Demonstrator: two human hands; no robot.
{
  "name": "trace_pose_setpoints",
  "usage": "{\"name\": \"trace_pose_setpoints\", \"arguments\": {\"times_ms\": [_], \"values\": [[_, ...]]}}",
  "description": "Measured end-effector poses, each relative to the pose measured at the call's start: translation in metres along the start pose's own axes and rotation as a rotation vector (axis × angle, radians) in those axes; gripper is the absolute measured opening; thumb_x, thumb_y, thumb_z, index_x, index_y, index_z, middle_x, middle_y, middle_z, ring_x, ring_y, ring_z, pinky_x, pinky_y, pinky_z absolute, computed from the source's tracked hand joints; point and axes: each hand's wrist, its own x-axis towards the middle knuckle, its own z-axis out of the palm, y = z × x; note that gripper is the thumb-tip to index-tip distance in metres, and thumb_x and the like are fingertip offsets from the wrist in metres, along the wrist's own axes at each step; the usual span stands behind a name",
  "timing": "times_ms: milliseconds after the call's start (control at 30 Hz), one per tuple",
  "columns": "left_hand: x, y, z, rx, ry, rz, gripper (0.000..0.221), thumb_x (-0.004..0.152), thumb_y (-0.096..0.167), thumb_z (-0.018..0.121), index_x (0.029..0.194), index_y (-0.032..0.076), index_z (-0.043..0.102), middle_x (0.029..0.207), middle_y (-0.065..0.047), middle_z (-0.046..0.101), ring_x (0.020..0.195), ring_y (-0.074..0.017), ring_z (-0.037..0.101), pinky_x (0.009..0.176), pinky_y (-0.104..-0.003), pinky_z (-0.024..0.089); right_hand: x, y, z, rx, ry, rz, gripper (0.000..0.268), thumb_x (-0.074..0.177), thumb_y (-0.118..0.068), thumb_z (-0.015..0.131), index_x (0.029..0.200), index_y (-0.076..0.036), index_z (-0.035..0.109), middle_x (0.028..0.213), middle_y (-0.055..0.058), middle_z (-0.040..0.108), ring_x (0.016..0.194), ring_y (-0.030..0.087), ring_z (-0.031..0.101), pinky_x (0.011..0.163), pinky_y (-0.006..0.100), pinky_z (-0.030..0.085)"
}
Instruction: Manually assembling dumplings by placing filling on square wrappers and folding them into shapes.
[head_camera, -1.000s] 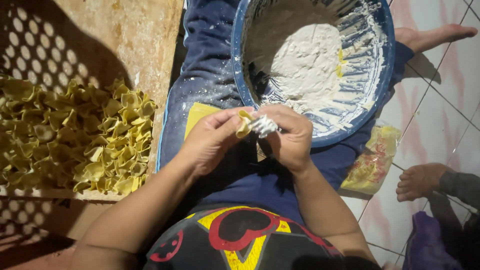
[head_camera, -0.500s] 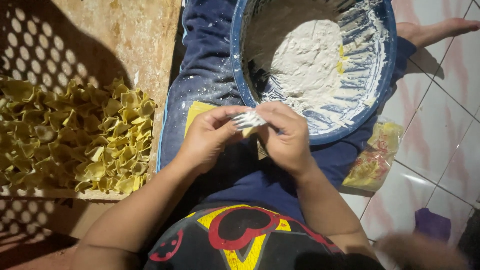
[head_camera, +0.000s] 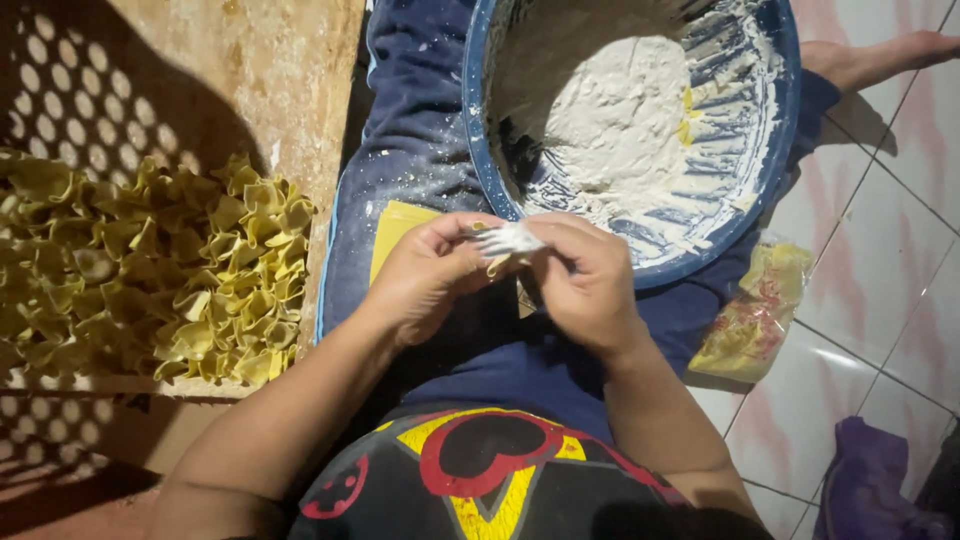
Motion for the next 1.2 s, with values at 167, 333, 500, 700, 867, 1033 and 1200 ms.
{"name": "trace_pose_setpoints", "arguments": {"times_ms": [167,333,500,700,867,1033,1200], "values": [[-0.003,0.004,0.003,-0.069,-0.045,-0.007,0.037,0.086,0.01,0.077,0.119,-0.002,0.067,0.103,-0.014,0.073,0.091,-0.0253,0.076,0.085,-0.037,0.065,-0.008,0.014,-0.017,0.085,0.018,0.166,0.019,0.089,0.007,0.072,0.107,0.002,0.074,0.102,0.015,0.072,0.088,0.023,0.064,0.082,0.039,0.057],[0.003,-0.003,0.0,-0.066,-0.049,0.015,0.038,0.085,0.008,0.079,0.118,-0.003,0.067,0.101,-0.017,0.071,0.087,-0.0268,0.075,0.084,-0.041,0.066,-0.024,0.035,-0.01,0.278,0.048,0.373,0.009,0.089,0.005,0.074,0.093,-0.003,0.075,0.086,0.005,0.072,0.079,0.009,0.059,0.075,0.03,0.057],[-0.003,0.0,0.005,0.319,0.044,0.286,0.03,0.084,0.004,0.082,0.114,0.001,0.075,0.089,-0.012,0.076,0.079,-0.0155,0.073,0.073,-0.03,0.064,-0.018,0.015,0.002,0.314,0.041,0.408,0.01,0.089,0.001,0.076,0.099,0.001,0.078,0.083,0.005,0.073,0.08,0.008,0.056,0.073,0.028,0.058],[-0.026,0.009,0.024,0.839,0.068,0.701,0.033,0.093,-0.003,0.068,0.123,0.008,0.073,0.121,-0.017,0.075,0.117,-0.036,0.07,0.099,-0.046,0.057,-0.014,0.008,0.016,0.198,0.108,0.305,0.025,0.078,0.005,0.088,0.099,0.006,0.076,0.085,0.015,0.069,0.083,0.015,0.068,0.074,0.028,0.059],[-0.03,0.005,0.027,0.889,0.04,0.818,0.037,0.091,-0.012,0.064,0.125,0.0,0.069,0.13,-0.027,0.068,0.12,-0.0444,0.066,0.099,-0.05,0.056,-0.017,0.018,0.014,0.027,0.108,0.149,0.013,0.081,0.003,0.086,0.09,0.001,0.077,0.084,0.013,0.073,0.078,0.023,0.072,0.073,0.034,0.059],[-0.023,0.009,0.008,0.921,0.101,0.827,0.028,0.088,-0.002,0.073,0.116,0.001,0.073,0.119,-0.023,0.073,0.114,-0.0413,0.07,0.097,-0.048,0.058,-0.007,0.011,0.016,-0.005,-0.006,0.098,0.008,0.087,-0.002,0.082,0.095,-0.001,0.078,0.092,0.014,0.076,0.089,0.031,0.075,0.081,0.041,0.059],[-0.018,0.029,-0.035,0.79,0.237,0.793,0.018,0.091,-0.004,0.062,0.107,0.003,0.067,0.105,-0.019,0.073,0.107,-0.0391,0.071,0.096,-0.047,0.056,-0.007,0.018,0.003,0.039,-0.089,0.144,0.009,0.09,0.001,0.078,0.099,-0.002,0.078,0.094,0.017,0.075,0.094,0.032,0.075,0.086,0.042,0.056]]}}
